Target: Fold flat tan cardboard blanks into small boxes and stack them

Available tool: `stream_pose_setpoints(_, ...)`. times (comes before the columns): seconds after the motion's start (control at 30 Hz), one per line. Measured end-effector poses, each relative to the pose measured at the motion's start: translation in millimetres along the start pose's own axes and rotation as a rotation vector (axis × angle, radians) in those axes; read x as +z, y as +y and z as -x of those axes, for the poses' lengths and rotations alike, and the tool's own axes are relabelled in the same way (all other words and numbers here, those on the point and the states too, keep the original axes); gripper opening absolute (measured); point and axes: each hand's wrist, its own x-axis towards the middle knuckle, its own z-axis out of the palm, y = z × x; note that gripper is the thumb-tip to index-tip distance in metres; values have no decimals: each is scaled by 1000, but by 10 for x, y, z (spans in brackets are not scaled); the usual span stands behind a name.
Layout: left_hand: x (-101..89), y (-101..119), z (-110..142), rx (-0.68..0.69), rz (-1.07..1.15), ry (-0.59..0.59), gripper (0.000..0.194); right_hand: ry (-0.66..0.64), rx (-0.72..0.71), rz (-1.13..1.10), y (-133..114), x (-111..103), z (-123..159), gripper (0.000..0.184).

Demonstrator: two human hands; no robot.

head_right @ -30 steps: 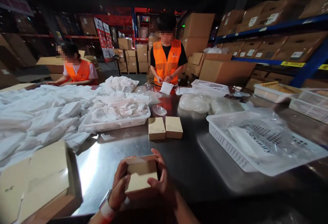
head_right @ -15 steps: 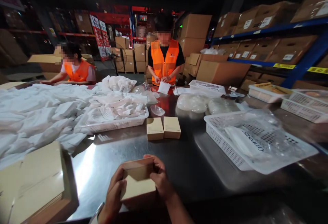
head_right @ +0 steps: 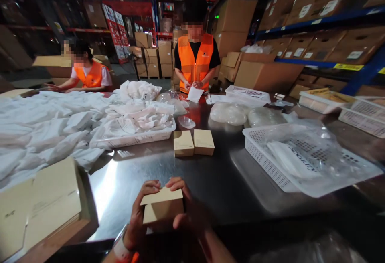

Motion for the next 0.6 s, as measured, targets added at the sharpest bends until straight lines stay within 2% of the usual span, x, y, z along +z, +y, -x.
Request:
stream_pose_setpoints(0.07, -18, -21, -12, 65, -34, -21, 71, -1, -4, -29, -25, -7, 22, 77)
stream_pose_setpoints(0.13, -27, -7, -37, 213, -112, -43, 69, 4, -16, -48, -27, -7, 25, 80)
stream_pose_setpoints(0.27, 1, 132, -93, 516, -326, -97, 40, -3, -71, -76, -1, -17, 11, 77)
stream_pose_setpoints(0.4, 38, 280, -136, 538, -421, -167, 26, -40, -138, -82, -14, -38, -4, 65)
stream_pose_setpoints(0.6, 46, 326, -169, 523, -451, -161, 7, -10, -170, -109, -61, -8, -54, 60)
